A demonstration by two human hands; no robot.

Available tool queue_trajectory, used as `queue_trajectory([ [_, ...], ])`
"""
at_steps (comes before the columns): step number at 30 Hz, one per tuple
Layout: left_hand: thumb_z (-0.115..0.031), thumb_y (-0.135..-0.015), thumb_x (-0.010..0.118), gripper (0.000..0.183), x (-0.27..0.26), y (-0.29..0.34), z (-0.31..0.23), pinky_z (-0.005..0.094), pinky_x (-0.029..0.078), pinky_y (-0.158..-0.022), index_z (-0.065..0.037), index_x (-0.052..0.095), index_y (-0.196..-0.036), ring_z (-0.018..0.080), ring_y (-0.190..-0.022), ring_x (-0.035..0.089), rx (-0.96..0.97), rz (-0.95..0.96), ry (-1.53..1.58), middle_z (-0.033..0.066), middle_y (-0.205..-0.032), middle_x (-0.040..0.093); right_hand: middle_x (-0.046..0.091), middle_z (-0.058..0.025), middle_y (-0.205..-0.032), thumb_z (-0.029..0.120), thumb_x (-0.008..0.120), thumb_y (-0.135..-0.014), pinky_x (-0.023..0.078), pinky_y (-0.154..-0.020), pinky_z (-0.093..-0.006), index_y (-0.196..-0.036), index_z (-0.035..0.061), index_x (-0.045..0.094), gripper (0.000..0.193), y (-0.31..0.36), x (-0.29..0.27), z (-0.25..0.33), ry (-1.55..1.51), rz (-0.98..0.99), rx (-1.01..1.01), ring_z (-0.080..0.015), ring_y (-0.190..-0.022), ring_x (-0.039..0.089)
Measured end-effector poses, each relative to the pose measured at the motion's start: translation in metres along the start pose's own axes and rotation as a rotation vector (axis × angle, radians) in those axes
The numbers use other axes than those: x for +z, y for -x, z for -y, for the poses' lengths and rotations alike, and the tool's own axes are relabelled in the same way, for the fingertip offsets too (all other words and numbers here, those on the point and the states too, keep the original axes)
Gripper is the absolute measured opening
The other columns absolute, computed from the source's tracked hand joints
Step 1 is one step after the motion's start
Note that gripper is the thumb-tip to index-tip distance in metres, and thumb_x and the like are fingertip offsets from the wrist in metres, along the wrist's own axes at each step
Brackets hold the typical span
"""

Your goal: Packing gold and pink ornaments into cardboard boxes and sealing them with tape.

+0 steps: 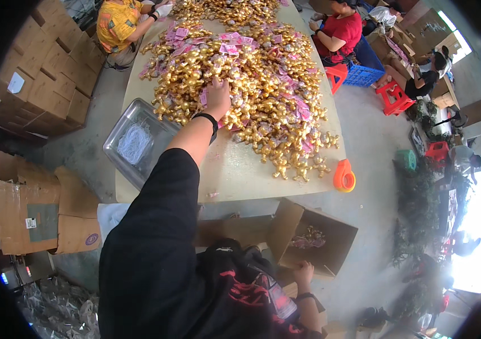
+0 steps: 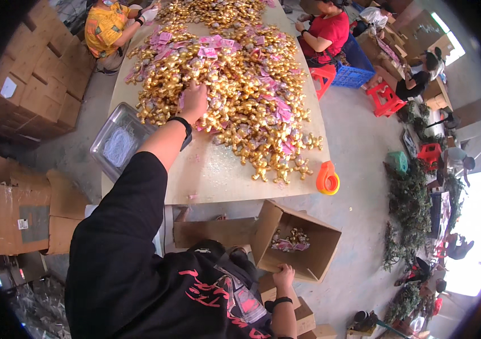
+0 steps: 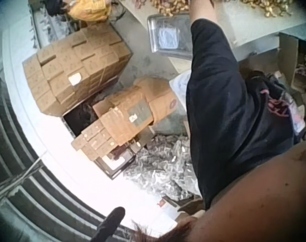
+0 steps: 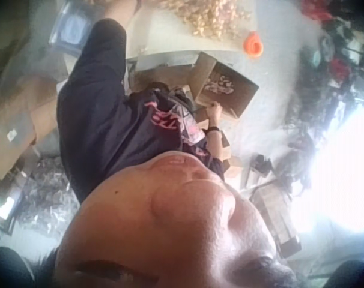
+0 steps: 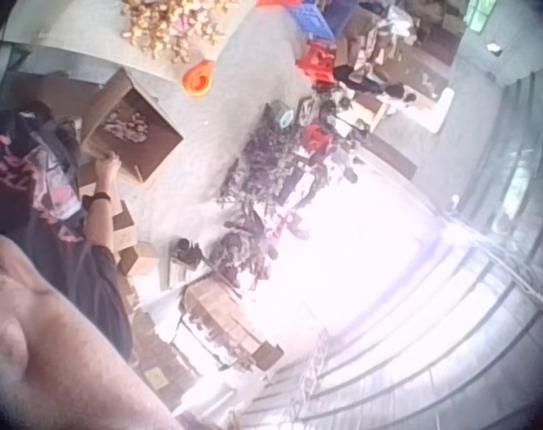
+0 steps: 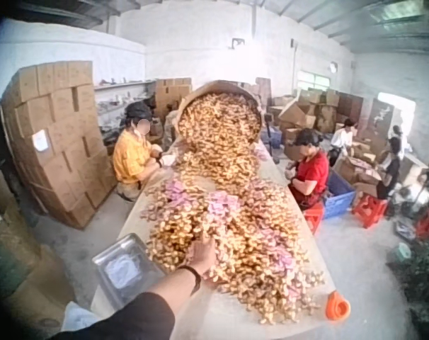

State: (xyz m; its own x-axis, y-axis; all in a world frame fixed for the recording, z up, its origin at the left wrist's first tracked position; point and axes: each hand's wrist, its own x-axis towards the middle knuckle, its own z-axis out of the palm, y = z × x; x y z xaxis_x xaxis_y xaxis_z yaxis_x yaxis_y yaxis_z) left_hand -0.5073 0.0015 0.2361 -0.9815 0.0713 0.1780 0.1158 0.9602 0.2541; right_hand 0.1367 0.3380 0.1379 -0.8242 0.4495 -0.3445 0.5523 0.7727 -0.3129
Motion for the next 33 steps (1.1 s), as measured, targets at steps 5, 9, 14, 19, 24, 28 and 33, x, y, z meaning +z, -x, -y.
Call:
queue_trajectory([
  [5, -0.015, -0.082, 0.066, 0.031, -0.014, -0.021, 0.017, 0.0479, 0.051, -0.084, 0.004, 0.062, -0.107, 0.0425, -0.099, 0.061, -0.574, -0.011, 0.3, 0.0261, -0.127, 0.05, 0.066, -0.0098, -0.09, 0.008, 0.061, -0.065, 0.045, -0.087, -0.0416, -0.082, 0.0141, 0.069, 0.02, -0.009, 0.001, 0.002, 0.036, -0.055, 0.0, -0.0315, -0.092, 0.059],
  [9, -0.031, -0.073, 0.073, 0.034, -0.014, -0.033, 0.067, 0.038, 0.053, -0.064, 0.001, 0.071, -0.081, 0.0244, -0.073, 0.07, -0.251, 0.369, 0.591, 0.0169, -0.077, 0.07, 0.066, -0.0097, -0.092, 0.01, 0.061, -0.067, 0.046, -0.087, -0.0402, -0.084, 0.0147, 0.07, 0.02, -0.016, -0.005, 0.01, 0.059, -0.01, 0.029, -0.0314, -0.093, 0.059],
  [14, -0.028, -0.083, 0.072, 0.025, -0.039, -0.04, 0.111, 0.0253, 0.042, -0.057, -0.003, 0.07, -0.089, 0.0085, -0.065, 0.052, -0.157, 0.44, 0.889, 0.0002, -0.077, 0.063, 0.066, -0.0093, -0.094, 0.011, 0.061, -0.067, 0.046, -0.088, -0.0392, -0.086, 0.015, 0.071, 0.022, -0.032, -0.015, 0.024, 0.078, 0.02, -0.034, -0.0314, -0.093, 0.059],
  [19, -0.027, -0.085, 0.072, 0.029, -0.176, -0.023, 0.0, 0.0251, 0.044, -0.064, -0.003, 0.072, -0.1, 0.0079, -0.067, 0.053, 0.07, 0.442, 0.923, -0.0015, -0.079, 0.065, 0.067, -0.0105, -0.098, 0.014, 0.061, -0.069, 0.047, -0.089, -0.0392, -0.088, 0.0149, 0.072, 0.022, -0.02, -0.006, 0.002, 0.119, 0.037, -0.024, -0.0316, -0.097, 0.06],
  [24, -0.023, -0.09, 0.065, 0.041, -0.281, 0.017, -0.068, 0.0199, 0.048, -0.072, -0.001, 0.063, -0.124, 0.0047, -0.082, 0.061, 0.281, 0.507, 0.84, 0.0002, -0.096, 0.068, 0.067, -0.0119, -0.099, 0.017, 0.062, -0.071, 0.049, -0.088, -0.0404, -0.088, 0.0163, 0.072, 0.02, -0.026, -0.01, -0.002, 0.04, 0.007, -0.146, -0.0317, -0.098, 0.061],
  [28, -0.02, -0.089, 0.069, 0.037, -0.293, 0.07, -0.13, 0.0236, 0.049, -0.073, 0.0, 0.063, -0.119, 0.0085, -0.081, 0.061, 0.601, 0.411, 0.952, 0.0041, -0.1, 0.069, 0.067, -0.0128, -0.099, 0.019, 0.061, -0.073, 0.051, -0.089, -0.0425, -0.089, 0.0172, 0.073, 0.02, -0.019, -0.023, 0.0, -0.079, 0.012, -0.225, -0.0328, -0.099, 0.061],
  [33, -0.011, -0.088, 0.07, 0.038, -0.247, 0.196, -0.229, 0.0224, 0.05, -0.07, 0.002, 0.06, -0.123, 0.006, -0.082, 0.062, 0.514, 0.574, 1.151, 0.0049, -0.1, 0.07, 0.067, -0.0118, -0.099, 0.021, 0.059, -0.076, 0.053, -0.085, -0.0429, -0.091, 0.0178, 0.073, 0.021, -0.026, -0.023, -0.003, -0.069, 0.039, -0.226, -0.0334, -0.098, 0.062],
])
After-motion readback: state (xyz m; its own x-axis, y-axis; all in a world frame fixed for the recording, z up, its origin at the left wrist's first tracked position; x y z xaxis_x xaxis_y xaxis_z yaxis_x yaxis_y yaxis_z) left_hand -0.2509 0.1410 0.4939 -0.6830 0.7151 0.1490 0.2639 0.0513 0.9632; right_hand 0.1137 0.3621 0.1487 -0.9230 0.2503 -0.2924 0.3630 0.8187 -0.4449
